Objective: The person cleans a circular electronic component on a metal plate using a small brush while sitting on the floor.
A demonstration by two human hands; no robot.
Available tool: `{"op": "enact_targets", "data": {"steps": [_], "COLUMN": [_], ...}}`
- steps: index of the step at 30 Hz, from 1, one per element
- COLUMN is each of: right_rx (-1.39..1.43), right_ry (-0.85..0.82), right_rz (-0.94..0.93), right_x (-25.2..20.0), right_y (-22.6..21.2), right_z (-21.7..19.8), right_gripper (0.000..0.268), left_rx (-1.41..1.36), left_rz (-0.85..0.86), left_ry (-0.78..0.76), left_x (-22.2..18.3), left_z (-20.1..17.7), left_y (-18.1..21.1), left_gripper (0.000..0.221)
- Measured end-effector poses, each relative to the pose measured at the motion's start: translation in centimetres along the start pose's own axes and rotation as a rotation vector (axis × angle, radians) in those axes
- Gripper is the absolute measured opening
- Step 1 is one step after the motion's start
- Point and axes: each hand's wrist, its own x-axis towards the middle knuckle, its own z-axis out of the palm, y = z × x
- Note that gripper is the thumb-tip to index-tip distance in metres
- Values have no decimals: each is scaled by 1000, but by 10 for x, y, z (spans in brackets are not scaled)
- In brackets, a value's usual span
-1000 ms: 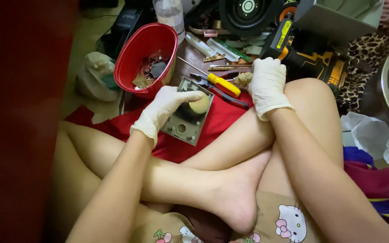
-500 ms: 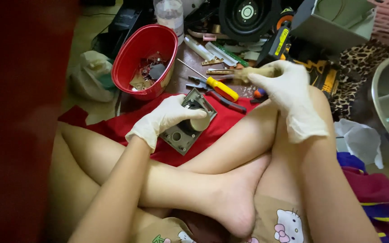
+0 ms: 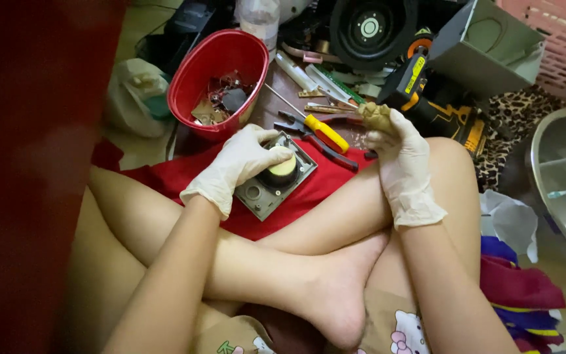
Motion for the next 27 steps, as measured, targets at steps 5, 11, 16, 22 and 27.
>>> {"op": "enact_targets", "data": {"steps": [5, 11, 16, 22, 27], "right_rx": [-49, -73, -95, -47, -103], "right_ry": [-80, -144, -143, -208, -283], "right_rz": [-3, -16, -25, -33, -60], "right_x": [-23, -20, -31, -33, -44], "right_y": [-18, -10, -18, -17, -19], "right_z": [30, 18, 23, 28, 40], "right_gripper": [28, 28, 31, 37, 35], "left_rx": [7, 21, 82, 104, 344], "left_rz": [-32, -18, 8, 67, 138], "left_ry": [49, 111, 181, 637, 979], "left_x": [-5, 1, 11, 19, 23], "left_z": [1, 22, 43, 63, 74], "left_y": [5, 4, 3, 13, 12], "left_gripper": [63, 58, 54, 46, 36]}}
